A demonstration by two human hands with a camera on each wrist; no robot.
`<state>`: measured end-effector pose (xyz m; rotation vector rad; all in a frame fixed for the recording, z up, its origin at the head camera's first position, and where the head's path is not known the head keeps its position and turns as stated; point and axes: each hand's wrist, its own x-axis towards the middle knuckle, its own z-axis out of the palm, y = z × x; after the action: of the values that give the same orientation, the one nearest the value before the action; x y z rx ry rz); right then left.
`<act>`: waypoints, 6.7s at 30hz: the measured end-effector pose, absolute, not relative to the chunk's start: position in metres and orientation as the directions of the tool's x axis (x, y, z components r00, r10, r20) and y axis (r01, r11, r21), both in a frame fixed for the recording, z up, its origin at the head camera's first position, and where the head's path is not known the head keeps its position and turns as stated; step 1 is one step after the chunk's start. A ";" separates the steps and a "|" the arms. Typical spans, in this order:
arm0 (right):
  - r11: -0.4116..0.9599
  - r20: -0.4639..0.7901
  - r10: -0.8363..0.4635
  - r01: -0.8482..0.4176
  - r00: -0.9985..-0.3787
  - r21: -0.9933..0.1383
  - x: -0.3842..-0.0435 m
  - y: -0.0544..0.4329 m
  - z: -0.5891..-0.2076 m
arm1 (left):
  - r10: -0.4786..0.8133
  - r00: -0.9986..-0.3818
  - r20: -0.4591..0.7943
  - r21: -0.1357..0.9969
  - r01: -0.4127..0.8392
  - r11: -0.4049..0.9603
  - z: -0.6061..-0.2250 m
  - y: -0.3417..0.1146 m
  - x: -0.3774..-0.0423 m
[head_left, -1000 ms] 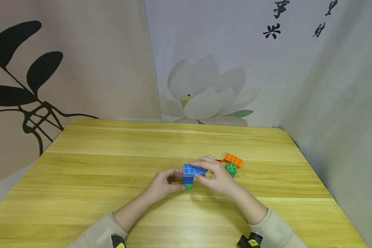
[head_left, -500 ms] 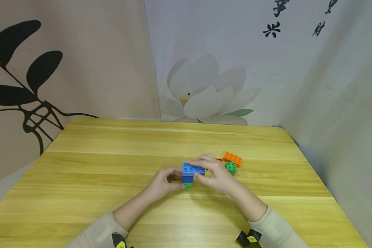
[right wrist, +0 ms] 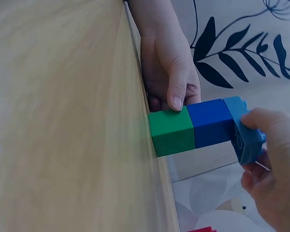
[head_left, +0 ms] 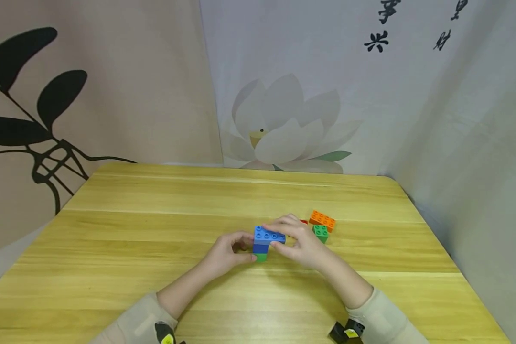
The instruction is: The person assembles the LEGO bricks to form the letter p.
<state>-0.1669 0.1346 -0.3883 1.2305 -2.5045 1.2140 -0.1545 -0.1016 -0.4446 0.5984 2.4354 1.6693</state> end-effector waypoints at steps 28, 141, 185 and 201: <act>0.397 0.344 -0.677 -0.716 -0.651 -0.574 -0.171 0.135 -0.382 | 0.388 -0.916 0.103 0.924 0.232 0.302 -0.447 -0.101 -0.156; 0.621 0.226 -0.366 -0.418 -0.903 -0.664 -0.188 0.247 -0.428 | 0.199 -0.964 0.175 0.957 0.215 0.197 -0.430 -0.088 -0.151; 0.552 0.474 -0.322 -0.569 -0.820 -0.610 -0.152 0.213 -0.365 | 0.184 -0.967 0.177 0.956 0.213 0.201 -0.428 -0.086 -0.149; 0.476 0.561 -0.365 -0.667 -0.743 -0.573 -0.139 0.193 -0.343 | 0.205 -0.954 0.220 0.949 0.258 0.182 -0.434 -0.089 -0.150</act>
<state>-0.1388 0.1931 -0.3428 0.8663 -2.3658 1.1533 -0.1503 -0.0890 -0.4339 0.4797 2.4480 1.9799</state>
